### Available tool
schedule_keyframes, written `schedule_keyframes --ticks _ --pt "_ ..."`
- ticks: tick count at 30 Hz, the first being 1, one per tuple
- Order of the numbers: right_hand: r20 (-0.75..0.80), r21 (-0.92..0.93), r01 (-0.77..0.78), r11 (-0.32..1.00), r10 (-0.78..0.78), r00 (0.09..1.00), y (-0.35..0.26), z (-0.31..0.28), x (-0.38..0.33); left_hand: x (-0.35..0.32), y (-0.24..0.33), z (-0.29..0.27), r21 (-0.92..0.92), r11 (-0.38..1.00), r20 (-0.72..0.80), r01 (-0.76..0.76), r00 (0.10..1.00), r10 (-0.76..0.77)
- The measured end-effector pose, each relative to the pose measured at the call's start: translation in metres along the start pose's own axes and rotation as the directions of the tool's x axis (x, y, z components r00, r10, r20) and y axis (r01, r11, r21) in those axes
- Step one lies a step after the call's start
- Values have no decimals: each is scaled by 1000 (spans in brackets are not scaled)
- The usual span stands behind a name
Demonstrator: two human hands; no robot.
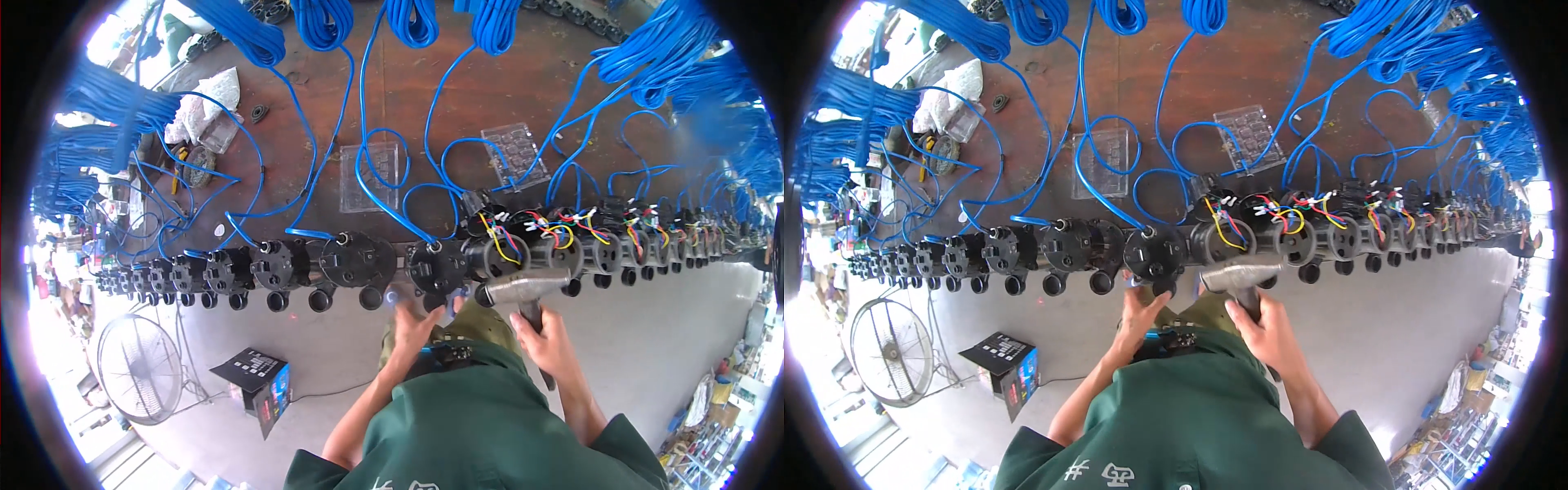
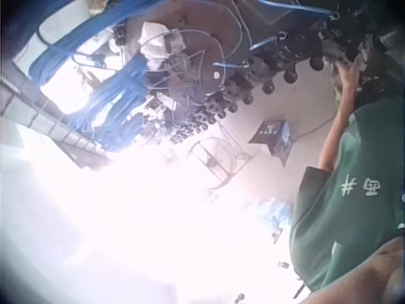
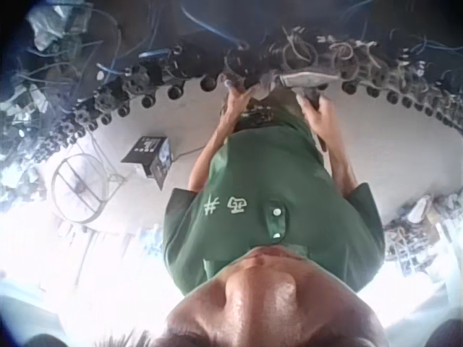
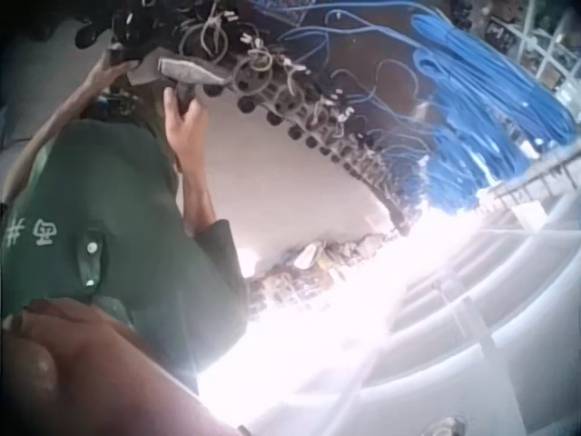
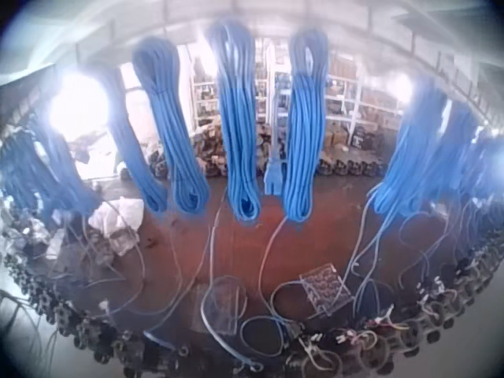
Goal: The person assembles a series of pumps on a long workbench by hand and using a tool.
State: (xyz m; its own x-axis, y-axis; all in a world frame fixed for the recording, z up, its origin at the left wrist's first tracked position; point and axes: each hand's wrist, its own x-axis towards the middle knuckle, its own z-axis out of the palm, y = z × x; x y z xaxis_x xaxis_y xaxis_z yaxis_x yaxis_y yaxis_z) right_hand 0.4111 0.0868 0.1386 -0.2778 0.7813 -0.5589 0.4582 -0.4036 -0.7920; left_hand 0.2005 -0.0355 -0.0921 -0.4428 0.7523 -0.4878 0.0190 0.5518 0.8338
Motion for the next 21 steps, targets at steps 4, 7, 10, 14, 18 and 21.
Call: schedule_keyframes --ticks 4,7,10,14,18,21 --pt "60 45 -84 995 81 995 26 4 -1 25 7 23 -177 949 169 260 958 -231" --pt "57 66 -86 994 83 995 28 6 4 45 -35 53 -146 987 -31 -70 997 66" --pt "42 34 -81 996 79 996 33 6 3 53 -51 56 -74 952 -120 -297 950 287" --pt "44 -119 -120 986 126 991 38 4 -6 65 -56 49 -148 948 -84 -280 959 270" --pt "10 -90 -139 986 141 990 49 10 -10 52 -21 36 -198 970 57 -143 986 157" --pt "-17 -80 -96 992 95 995 47 8 -14 44 -28 7 -112 993 190 24 982 -2"
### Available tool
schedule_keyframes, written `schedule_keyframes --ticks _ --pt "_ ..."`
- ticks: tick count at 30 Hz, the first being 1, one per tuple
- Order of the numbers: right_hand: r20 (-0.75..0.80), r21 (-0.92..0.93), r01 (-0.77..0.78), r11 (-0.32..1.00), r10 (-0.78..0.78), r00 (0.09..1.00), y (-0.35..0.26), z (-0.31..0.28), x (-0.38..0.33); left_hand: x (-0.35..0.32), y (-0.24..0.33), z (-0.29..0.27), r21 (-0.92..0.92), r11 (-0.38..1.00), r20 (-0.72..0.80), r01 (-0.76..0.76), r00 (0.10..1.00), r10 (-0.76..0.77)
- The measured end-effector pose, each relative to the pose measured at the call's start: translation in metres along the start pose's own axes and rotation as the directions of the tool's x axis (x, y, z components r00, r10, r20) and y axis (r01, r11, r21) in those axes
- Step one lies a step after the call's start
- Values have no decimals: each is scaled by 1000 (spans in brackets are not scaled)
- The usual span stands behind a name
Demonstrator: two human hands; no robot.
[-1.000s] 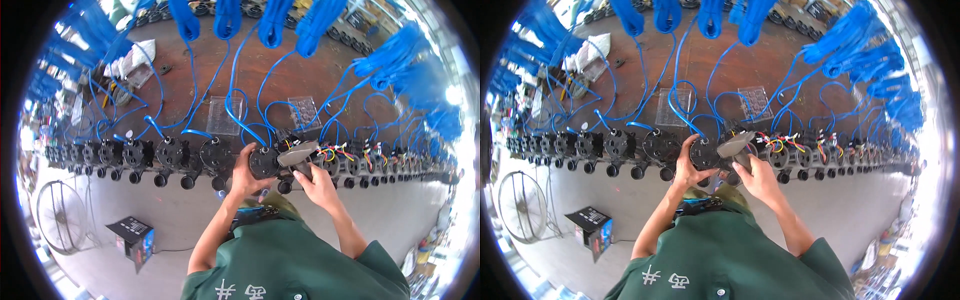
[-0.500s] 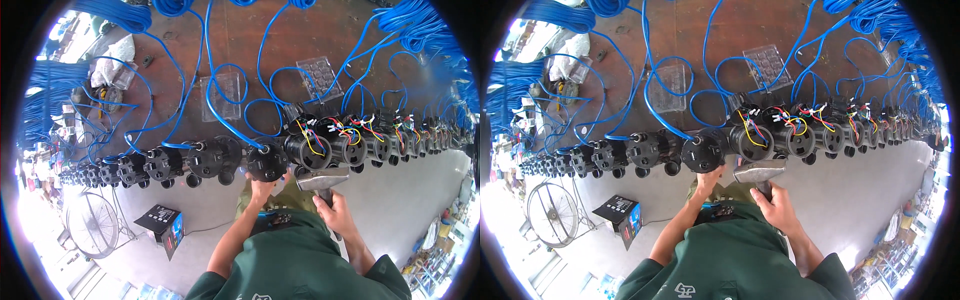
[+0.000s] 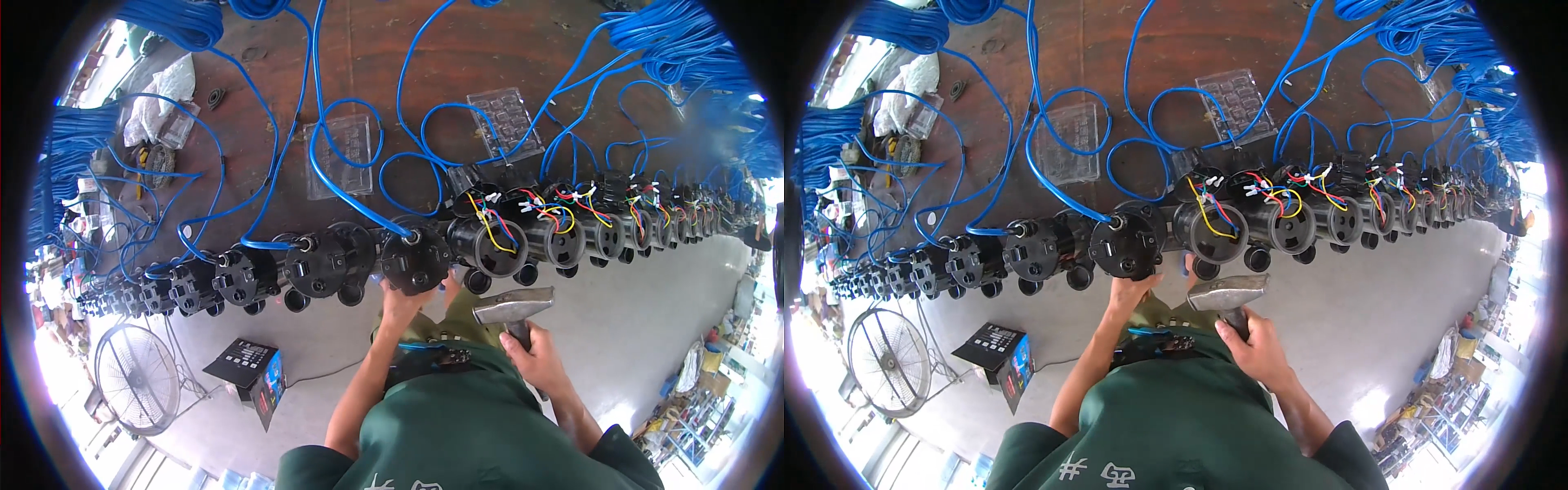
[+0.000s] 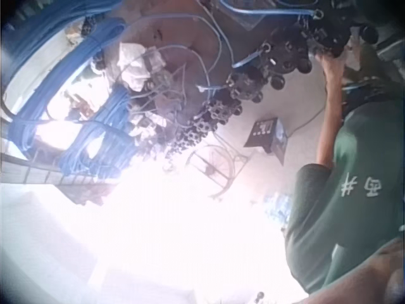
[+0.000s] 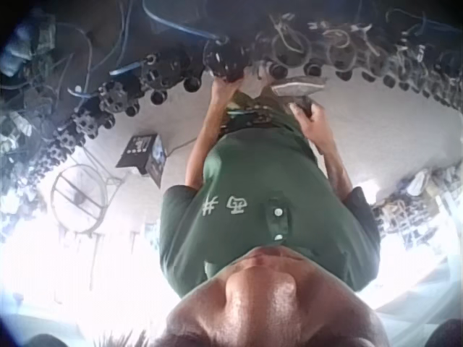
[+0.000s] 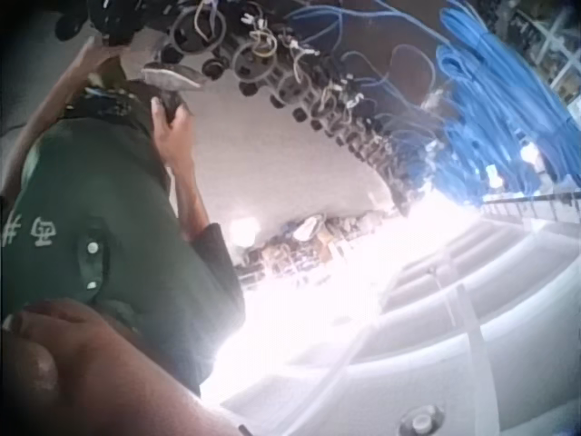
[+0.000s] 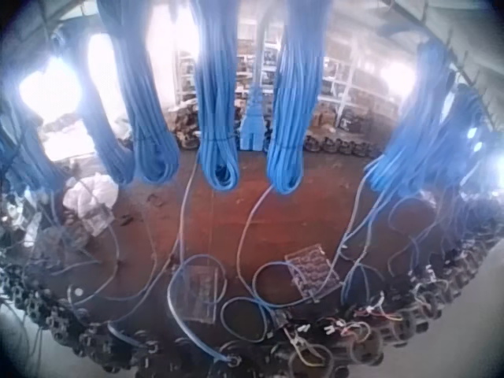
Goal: The person assembles a series of pumps on a long workbench by hand and using a tool.
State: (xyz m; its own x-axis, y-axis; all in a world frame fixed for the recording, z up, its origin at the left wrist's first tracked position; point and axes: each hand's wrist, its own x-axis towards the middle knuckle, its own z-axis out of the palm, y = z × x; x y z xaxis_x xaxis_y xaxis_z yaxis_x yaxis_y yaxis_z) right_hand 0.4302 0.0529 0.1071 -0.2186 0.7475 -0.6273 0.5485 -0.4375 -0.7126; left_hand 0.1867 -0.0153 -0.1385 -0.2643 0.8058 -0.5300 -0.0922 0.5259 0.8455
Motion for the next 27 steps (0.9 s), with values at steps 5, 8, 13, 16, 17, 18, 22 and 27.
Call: schedule_keyframes --ticks 5,8,13,16,17,18,22,27 --pt "-298 -225 188 956 -251 921 7 -41 -18 -69 82 -57 35 945 150 326 933 -327" --pt "-432 -555 143 820 -430 793 31 -99 -15 -102 219 -22 73 994 324 76 941 -95" --pt "-457 -753 80 653 -607 650 36 -206 25 -1 331 76 288 763 345 -578 807 480" --pt "-244 -813 285 508 -741 626 35 -256 62 100 330 92 874 401 103 -274 912 398" --pt "-181 -810 344 474 -761 623 38 -269 76 133 317 92 952 277 64 -132 968 241" --pt "-113 -803 402 440 -775 622 43 -280 91 164 309 89 953 274 139 -129 990 -16" --pt "70 -756 553 351 -796 601 50 -302 125 173 295 80 776 590 148 221 847 -511" --pt "83 -746 565 352 -792 604 37 -316 114 160 294 103 893 437 245 -108 932 -268"
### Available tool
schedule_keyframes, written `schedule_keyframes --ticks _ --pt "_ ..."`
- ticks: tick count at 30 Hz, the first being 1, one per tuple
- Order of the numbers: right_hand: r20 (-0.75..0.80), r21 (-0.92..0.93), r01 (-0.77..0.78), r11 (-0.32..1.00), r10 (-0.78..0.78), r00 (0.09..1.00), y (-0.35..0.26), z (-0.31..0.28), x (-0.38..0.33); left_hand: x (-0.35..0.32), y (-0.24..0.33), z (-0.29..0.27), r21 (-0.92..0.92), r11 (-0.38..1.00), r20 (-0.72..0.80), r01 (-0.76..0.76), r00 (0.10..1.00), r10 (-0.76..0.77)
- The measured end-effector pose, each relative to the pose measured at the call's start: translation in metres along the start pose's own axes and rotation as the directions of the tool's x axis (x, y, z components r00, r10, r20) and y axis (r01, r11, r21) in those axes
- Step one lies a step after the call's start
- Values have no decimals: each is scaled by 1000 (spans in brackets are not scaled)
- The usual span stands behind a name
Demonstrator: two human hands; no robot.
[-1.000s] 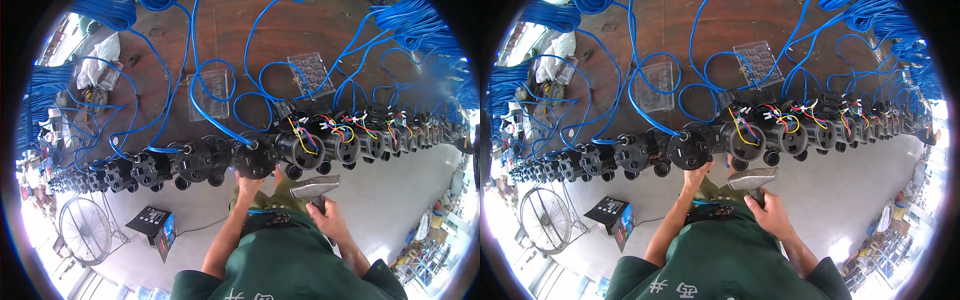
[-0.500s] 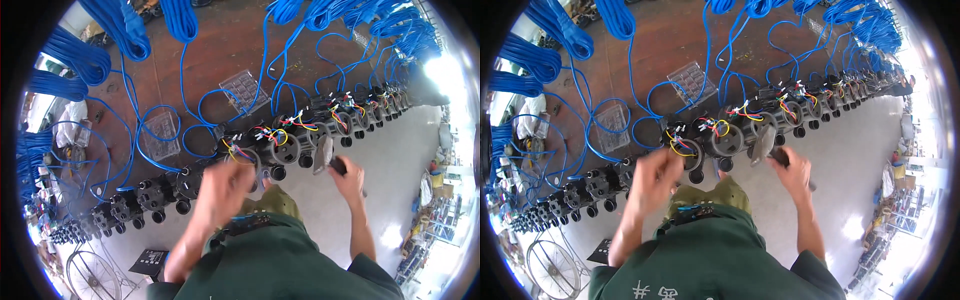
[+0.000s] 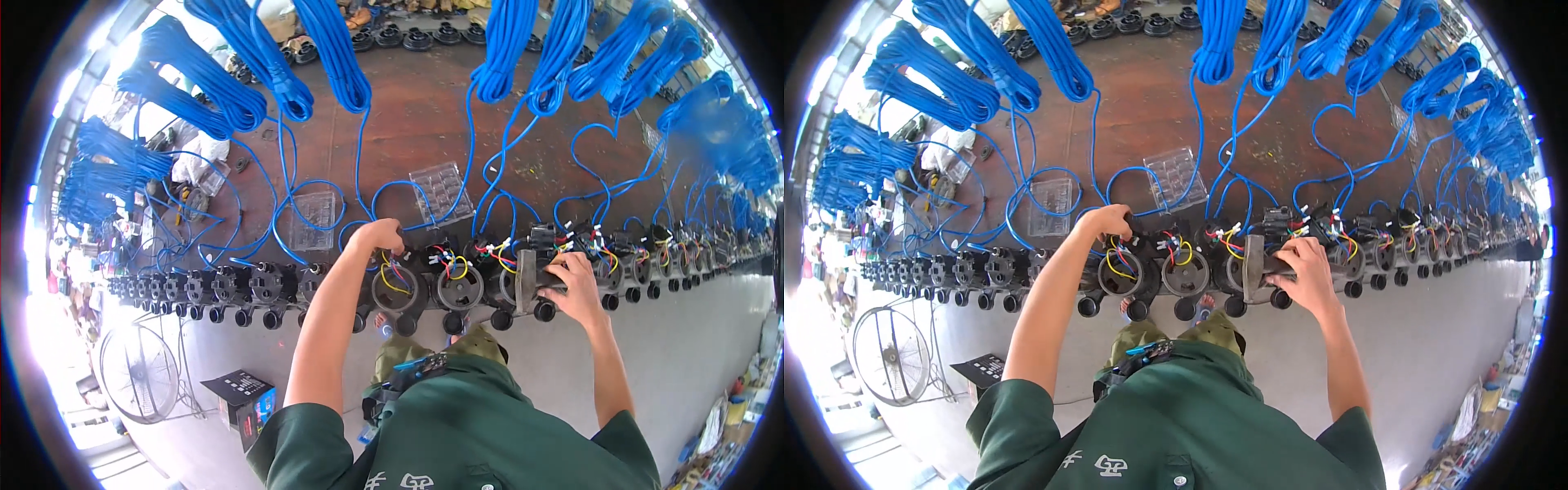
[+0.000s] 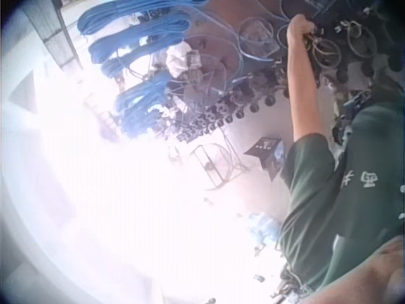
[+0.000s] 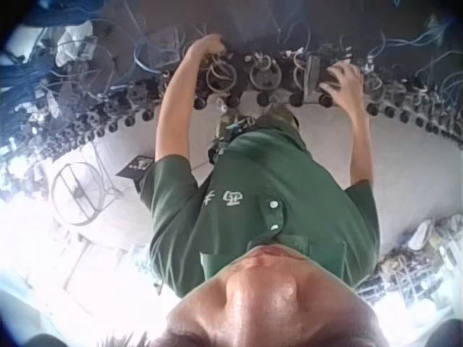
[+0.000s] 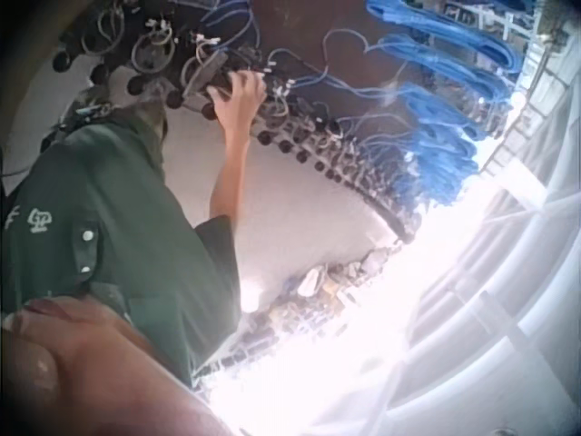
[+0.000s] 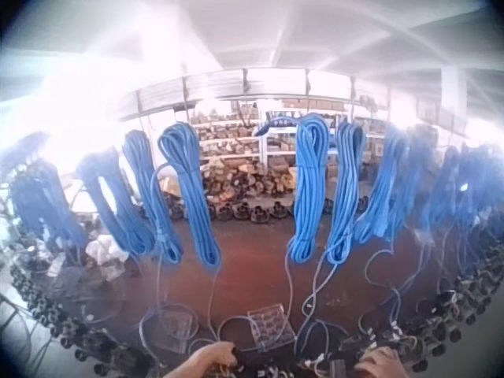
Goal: The person assembles a series of pumps on a long workbench by hand and using a tool.
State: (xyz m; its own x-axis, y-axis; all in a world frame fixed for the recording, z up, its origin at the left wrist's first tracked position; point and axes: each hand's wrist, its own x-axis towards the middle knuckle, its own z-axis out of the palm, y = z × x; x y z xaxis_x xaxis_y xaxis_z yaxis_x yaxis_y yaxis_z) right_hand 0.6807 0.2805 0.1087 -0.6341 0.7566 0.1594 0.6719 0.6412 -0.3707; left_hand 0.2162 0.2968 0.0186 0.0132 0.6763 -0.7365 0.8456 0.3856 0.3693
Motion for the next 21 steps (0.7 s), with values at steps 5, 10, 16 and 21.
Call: schedule_keyframes --ticks 5,10,16,21 --pt "-239 246 -78 966 138 961 -65 -20 33 -54 -3 4 -201 840 -748 -503 633 200" --pt "358 772 -376 513 138 924 -115 26 118 -150 39 29 183 719 -867 -670 235 439" --pt "517 792 -446 417 -68 854 -140 102 183 -163 31 49 347 627 -754 -697 190 629" --pt "630 767 -636 84 87 772 -146 105 183 -141 -13 44 -553 551 -617 -625 751 234"
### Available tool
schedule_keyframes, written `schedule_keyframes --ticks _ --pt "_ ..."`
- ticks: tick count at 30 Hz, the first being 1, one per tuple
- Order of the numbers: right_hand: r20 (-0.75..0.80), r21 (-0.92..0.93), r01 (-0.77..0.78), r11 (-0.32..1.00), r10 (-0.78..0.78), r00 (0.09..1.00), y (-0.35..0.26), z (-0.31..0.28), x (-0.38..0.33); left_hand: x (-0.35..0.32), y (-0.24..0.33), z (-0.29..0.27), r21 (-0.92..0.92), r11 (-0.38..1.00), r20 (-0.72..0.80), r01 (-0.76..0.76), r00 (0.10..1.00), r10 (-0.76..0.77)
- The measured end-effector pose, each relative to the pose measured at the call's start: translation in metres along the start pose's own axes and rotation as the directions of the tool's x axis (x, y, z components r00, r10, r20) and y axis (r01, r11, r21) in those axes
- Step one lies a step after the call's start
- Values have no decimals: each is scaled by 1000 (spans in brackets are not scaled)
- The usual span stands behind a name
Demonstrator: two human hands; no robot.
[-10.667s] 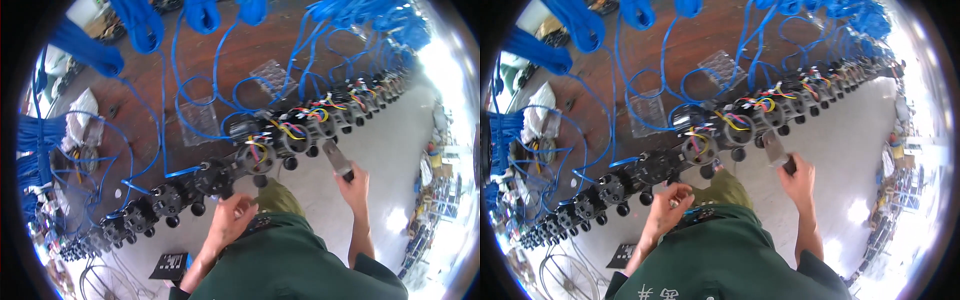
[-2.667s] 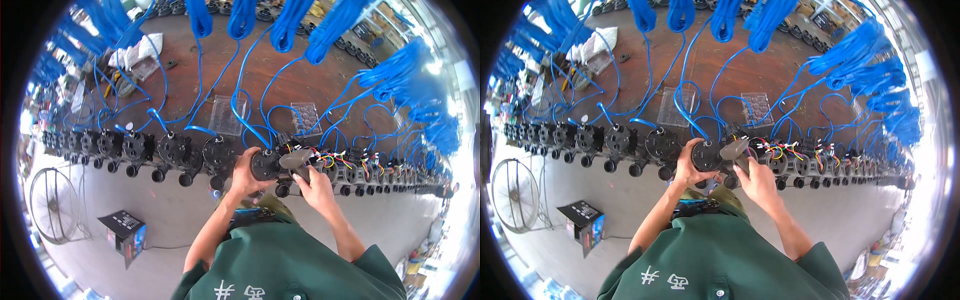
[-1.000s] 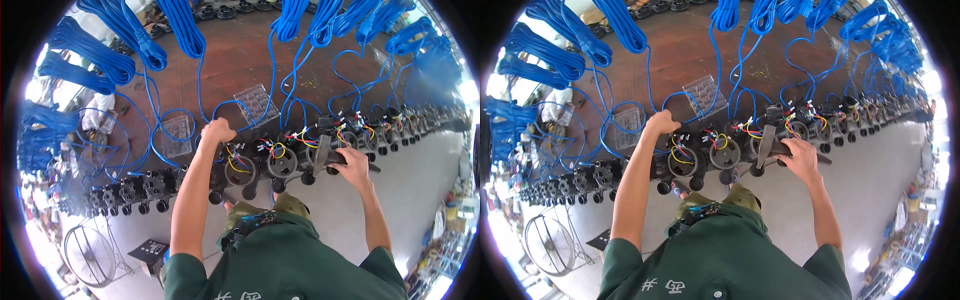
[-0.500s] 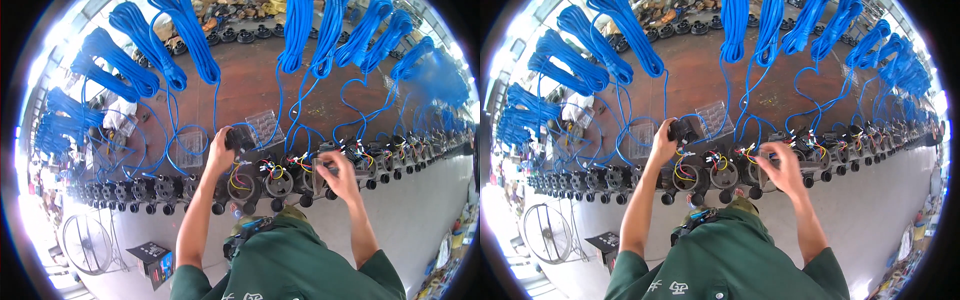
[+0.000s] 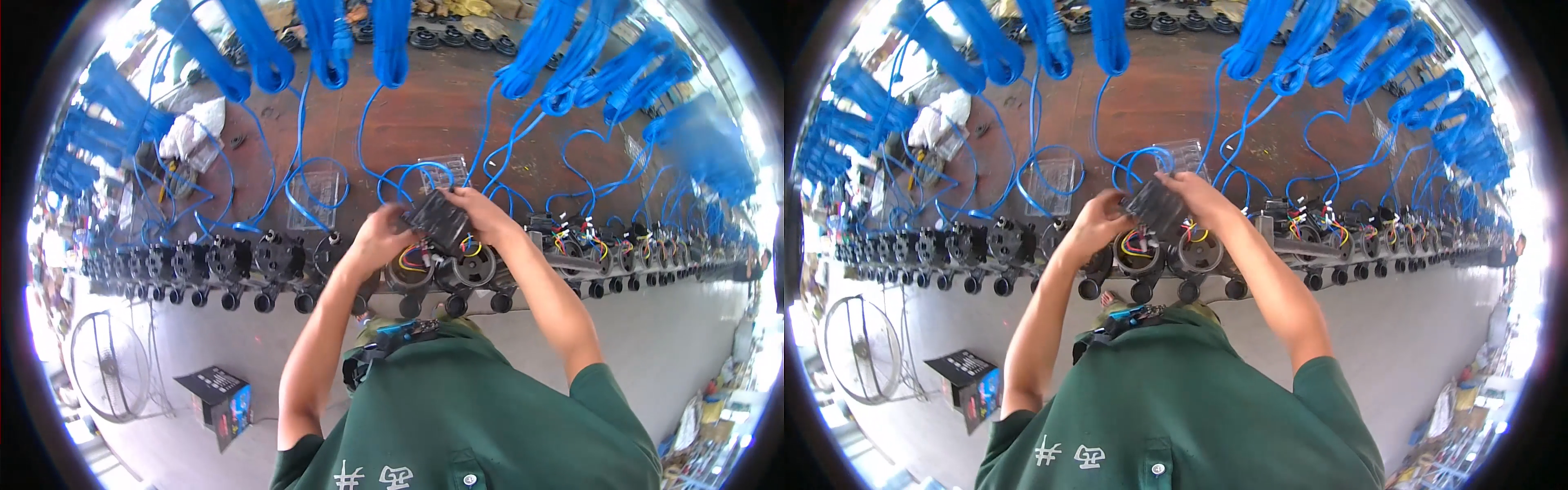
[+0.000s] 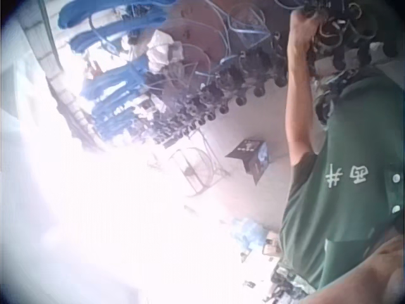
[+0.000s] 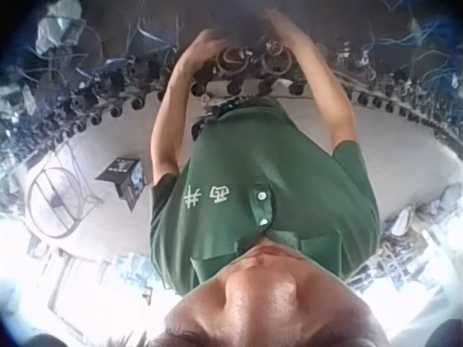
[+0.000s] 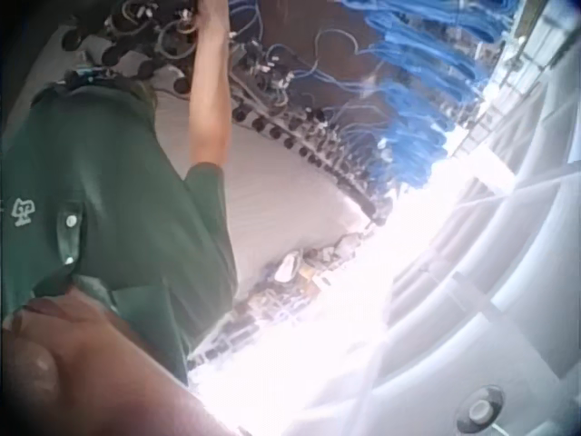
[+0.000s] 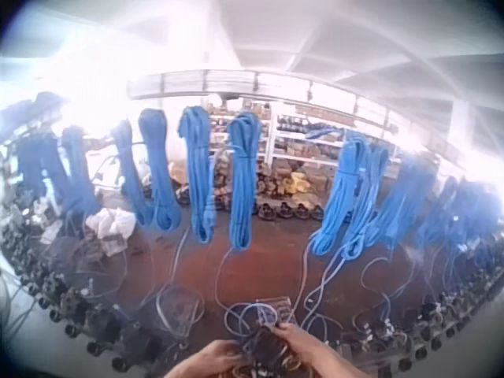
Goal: The person assembles a series of pumps on a long workbench by hand and using a tool.
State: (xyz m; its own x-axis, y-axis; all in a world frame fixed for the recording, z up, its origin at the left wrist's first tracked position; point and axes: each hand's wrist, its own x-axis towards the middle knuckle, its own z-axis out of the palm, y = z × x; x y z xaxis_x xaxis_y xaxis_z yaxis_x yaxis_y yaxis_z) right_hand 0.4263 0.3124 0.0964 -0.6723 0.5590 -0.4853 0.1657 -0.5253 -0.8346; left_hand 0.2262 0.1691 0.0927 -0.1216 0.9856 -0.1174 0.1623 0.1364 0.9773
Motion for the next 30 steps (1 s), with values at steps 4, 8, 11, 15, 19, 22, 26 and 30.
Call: schedule_keyframes --ticks 4,8,11,15,19,22,26,30 --pt "-24 -58 33 998 -34 999 -5 12 -9 -7 -5 9 -132 956 300 262 930 -214" --pt "-66 -255 160 954 -182 981 12 0 -6 -16 -4 25 91 975 83 202 974 -210" --pt "-42 -503 214 837 -271 962 18 12 -3 -30 -49 41 424 904 -155 -47 980 124" --pt "-39 -649 264 714 -378 925 26 22 -9 -40 -62 49 517 850 -266 -104 924 275" --pt "-41 -658 297 692 -426 904 39 18 -7 -45 -72 59 485 869 -367 -100 879 306" --pt "-75 -674 269 688 -426 902 43 28 -13 -57 -74 61 448 888 -390 -98 873 294" --pt "21 -798 318 511 -504 863 40 43 -15 -82 -86 61 318 930 -372 -185 878 302" --pt "66 -868 299 396 -504 861 37 54 -17 -98 -93 56 274 941 -353 -198 890 290"
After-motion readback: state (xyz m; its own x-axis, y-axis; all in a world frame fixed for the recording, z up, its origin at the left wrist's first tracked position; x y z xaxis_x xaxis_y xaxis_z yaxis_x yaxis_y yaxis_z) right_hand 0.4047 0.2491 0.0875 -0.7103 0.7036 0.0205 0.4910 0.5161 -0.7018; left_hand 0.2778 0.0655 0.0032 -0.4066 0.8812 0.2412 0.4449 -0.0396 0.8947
